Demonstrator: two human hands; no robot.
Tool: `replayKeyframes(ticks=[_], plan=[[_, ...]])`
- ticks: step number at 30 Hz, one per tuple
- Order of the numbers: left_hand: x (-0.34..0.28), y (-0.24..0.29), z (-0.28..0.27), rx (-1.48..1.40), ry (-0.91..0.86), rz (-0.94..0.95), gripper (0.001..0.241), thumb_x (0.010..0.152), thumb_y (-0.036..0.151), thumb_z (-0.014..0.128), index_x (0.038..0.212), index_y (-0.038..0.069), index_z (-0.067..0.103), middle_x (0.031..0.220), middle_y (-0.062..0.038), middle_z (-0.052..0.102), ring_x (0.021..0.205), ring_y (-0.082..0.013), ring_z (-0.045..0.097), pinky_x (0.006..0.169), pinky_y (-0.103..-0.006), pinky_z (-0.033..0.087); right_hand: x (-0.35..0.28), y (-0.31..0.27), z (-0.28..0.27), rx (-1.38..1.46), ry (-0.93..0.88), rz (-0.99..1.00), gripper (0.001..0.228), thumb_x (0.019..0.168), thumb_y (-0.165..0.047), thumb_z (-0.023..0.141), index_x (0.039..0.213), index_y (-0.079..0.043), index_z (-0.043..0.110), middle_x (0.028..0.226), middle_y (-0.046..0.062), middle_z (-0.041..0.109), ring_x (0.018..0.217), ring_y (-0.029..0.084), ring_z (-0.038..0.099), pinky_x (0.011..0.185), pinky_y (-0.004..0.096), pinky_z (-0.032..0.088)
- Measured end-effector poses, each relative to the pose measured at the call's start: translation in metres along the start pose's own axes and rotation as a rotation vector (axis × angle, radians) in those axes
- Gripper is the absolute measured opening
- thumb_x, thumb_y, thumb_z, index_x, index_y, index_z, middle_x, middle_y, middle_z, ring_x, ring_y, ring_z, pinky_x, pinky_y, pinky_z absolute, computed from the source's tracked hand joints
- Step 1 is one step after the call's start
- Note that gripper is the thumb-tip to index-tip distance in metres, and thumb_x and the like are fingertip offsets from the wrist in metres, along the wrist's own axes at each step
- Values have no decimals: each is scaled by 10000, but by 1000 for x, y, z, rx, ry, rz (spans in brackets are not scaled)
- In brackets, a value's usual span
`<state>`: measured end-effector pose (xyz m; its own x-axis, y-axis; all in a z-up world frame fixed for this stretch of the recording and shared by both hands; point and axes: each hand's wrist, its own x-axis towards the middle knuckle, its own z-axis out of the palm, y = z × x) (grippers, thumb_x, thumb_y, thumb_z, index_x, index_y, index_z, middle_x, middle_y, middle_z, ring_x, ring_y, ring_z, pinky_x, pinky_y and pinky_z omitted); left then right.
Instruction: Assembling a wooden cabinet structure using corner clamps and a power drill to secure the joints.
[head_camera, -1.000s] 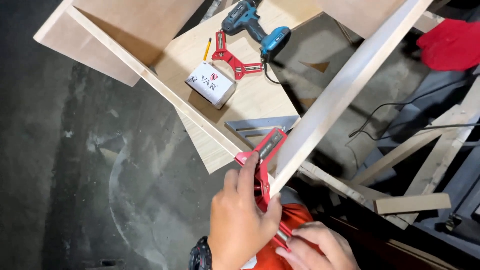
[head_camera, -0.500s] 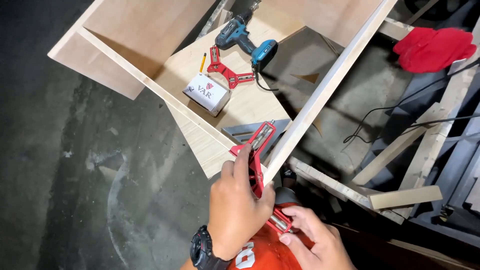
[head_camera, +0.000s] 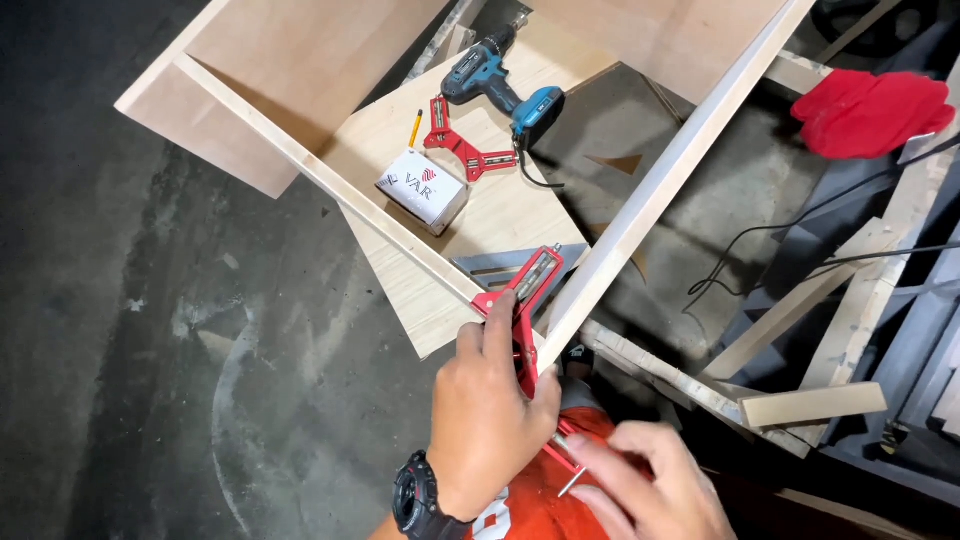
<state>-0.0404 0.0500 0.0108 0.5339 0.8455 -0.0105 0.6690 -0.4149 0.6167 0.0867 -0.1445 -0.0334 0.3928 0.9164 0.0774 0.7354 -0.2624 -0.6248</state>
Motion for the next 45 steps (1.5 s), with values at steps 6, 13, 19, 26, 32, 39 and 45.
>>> replayKeyframes(ticks=[6,13,19,26,32,39,45], plan=[[1,0,0,3,3,21,855,827,323,781,1595,102,477,1040,-179,627,644,-443,679,555,-537,580,25,-16,7,-16,110,-178,218,810,-368,940,905,-233,798,994,-46,717,873,151,746,799,313,633],[-1,-1,0,7,2,35,872,834,312,790,1612,91,464,1055,-174,615,669,-448,677,580,-547,580,39,-46,-15,251,213,-76,105,880,-160,780,969,-156,835,800,6,751,649,127,698,688,251,564],[-3,-3,2,0,11,49,888,830,309,807,1610,72,455,1089,-184,610,689,-447,687,588,-542,593,48,23,20,1402,-283,764,376,975,4,691,1349,33,720,1103,181,670,868,254,658,675,427,586],[-3,0,0,2,-5,27,872,852,324,795,1616,78,454,1114,-182,610,672,-453,686,565,-541,583,40,-16,-11,342,108,8,134,988,-152,697,1040,-116,815,969,2,845,847,103,780,857,244,587],[-2,3,-1,15,-47,-20,895,867,338,797,1646,94,431,1093,-175,602,664,-451,679,556,-557,589,29,-17,-9,189,87,-255,362,905,-355,820,1122,-69,776,1103,79,806,945,197,790,915,286,623],[-2,4,1,16,-43,-10,901,869,339,784,1650,83,413,1085,-187,598,649,-460,679,550,-568,583,31,-1,6,832,-353,592,392,963,-269,639,1329,-151,717,808,187,917,664,256,905,723,341,724],[-4,2,2,18,-48,-10,883,882,344,763,1647,69,418,1081,-188,592,631,-449,676,525,-555,578,25,1,2,818,-457,731,466,958,-345,587,1397,-223,685,889,154,905,719,258,924,756,341,680]])
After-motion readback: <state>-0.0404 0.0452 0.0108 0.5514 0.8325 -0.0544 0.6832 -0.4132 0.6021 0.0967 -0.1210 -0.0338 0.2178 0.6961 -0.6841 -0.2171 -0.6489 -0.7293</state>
